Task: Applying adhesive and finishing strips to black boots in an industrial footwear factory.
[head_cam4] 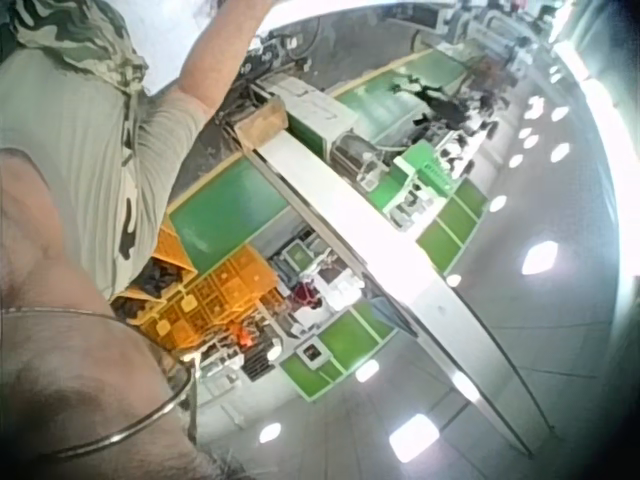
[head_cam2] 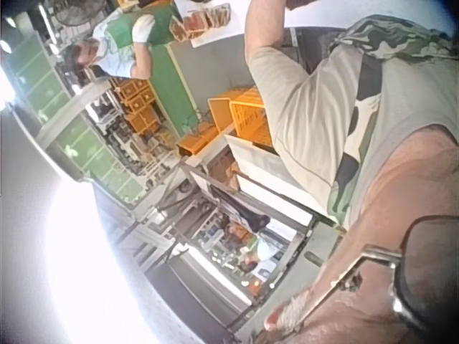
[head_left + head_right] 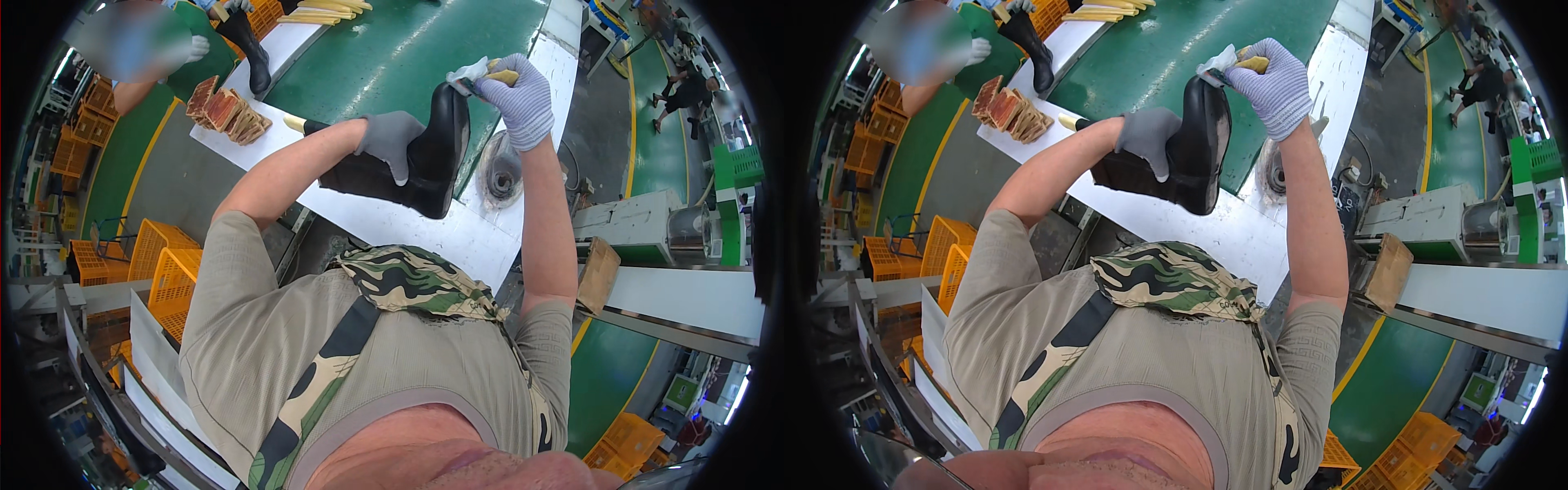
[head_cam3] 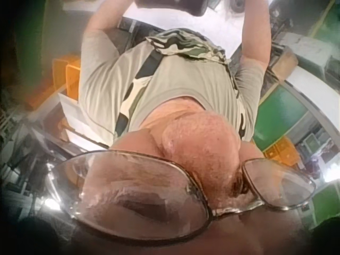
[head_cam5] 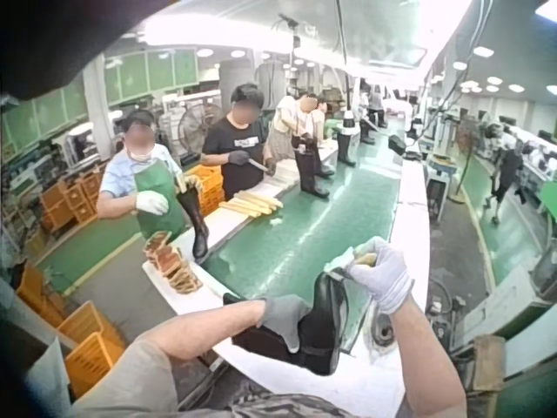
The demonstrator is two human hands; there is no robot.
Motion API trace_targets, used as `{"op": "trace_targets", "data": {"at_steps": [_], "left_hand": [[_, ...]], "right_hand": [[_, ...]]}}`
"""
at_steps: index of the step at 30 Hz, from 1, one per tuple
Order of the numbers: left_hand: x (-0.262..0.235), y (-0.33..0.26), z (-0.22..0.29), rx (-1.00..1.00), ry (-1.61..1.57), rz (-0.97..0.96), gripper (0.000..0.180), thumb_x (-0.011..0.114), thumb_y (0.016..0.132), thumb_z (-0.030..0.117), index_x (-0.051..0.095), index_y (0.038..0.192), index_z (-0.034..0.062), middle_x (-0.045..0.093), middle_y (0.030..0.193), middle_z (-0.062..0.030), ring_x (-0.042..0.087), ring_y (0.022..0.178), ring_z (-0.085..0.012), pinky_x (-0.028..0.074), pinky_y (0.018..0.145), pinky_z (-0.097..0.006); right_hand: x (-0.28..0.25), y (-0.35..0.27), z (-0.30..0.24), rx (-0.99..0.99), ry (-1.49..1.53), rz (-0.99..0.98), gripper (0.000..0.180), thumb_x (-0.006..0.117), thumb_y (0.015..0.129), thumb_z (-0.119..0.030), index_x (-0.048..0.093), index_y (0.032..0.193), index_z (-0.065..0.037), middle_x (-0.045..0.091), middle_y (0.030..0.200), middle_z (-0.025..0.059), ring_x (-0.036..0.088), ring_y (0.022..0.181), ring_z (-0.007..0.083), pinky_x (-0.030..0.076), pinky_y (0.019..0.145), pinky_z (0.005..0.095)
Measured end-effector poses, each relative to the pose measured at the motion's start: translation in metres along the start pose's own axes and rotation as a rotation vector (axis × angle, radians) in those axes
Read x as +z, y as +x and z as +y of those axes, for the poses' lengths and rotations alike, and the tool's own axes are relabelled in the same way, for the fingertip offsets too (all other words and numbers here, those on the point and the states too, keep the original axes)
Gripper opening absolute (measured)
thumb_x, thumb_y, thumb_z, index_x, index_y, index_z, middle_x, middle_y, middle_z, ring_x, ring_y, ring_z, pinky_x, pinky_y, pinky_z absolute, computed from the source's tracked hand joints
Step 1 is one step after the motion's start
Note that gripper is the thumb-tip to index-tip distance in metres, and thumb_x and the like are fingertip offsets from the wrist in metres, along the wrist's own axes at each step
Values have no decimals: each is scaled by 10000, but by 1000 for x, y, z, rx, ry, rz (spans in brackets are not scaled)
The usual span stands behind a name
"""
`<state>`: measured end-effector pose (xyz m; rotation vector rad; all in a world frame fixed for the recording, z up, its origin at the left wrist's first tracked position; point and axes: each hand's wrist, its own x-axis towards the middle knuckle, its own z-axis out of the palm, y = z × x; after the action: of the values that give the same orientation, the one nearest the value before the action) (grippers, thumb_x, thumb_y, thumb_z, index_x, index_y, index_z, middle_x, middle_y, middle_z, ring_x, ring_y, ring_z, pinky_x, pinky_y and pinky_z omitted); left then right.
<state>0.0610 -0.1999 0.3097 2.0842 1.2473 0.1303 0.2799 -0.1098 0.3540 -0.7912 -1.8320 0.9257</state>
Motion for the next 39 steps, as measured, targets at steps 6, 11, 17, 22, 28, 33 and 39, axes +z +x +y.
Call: {"op": "trace_targets", "data": {"at_steps": [6,11,17,22,28,33,39], "left_hand": [[18,-1,-27,56,-339,-132,548,878,477,102,683,966,-49,718,876,-117,669,818,-187,512,720,-327],[30,-2,-37,113,-654,-155,540,853,489,36,685,995,-56,722,914,-86,661,869,-158,510,762,-315],[46,10,-52,121,-768,-250,828,883,470,16,573,1237,-18,668,1164,-87,613,1085,-185,458,978,-351],[55,20,-54,318,-682,-202,1112,987,479,258,402,1392,13,605,1251,-97,579,1128,-192,441,1018,-366],[67,18,-28,175,-1115,-293,1235,995,415,226,348,1444,11,561,1316,-87,562,1184,-230,417,1049,-399],[75,25,-31,165,-1193,-324,1147,978,427,161,409,1407,-9,580,1301,-111,579,1180,-253,431,1048,-405],[89,18,-36,192,-1221,-277,1173,955,483,227,344,1461,13,442,1450,-114,443,1331,-252,315,1136,-395]], "right_hand": [[8,-3,14,-74,27,-73,247,797,735,-191,597,795,-60,608,701,25,557,654,79,509,612,259],[11,-18,29,-88,20,-125,242,791,727,-176,589,788,-59,599,704,28,544,653,86,496,603,267],[4,-38,38,-11,51,-202,169,702,743,5,546,786,-42,648,890,76,619,821,129,542,731,279],[-2,-70,33,88,71,-138,166,720,706,-48,576,787,-61,646,902,66,605,790,123,506,706,260],[5,-90,52,95,51,-114,178,770,690,-120,621,757,-49,678,789,93,643,728,145,520,637,297],[0,-112,52,148,76,-163,206,756,696,-135,604,795,-38,695,839,97,641,743,149,528,662,309],[9,-134,66,227,8,-174,213,763,684,-165,643,817,-49,698,844,100,653,741,168,531,663,322]]}}
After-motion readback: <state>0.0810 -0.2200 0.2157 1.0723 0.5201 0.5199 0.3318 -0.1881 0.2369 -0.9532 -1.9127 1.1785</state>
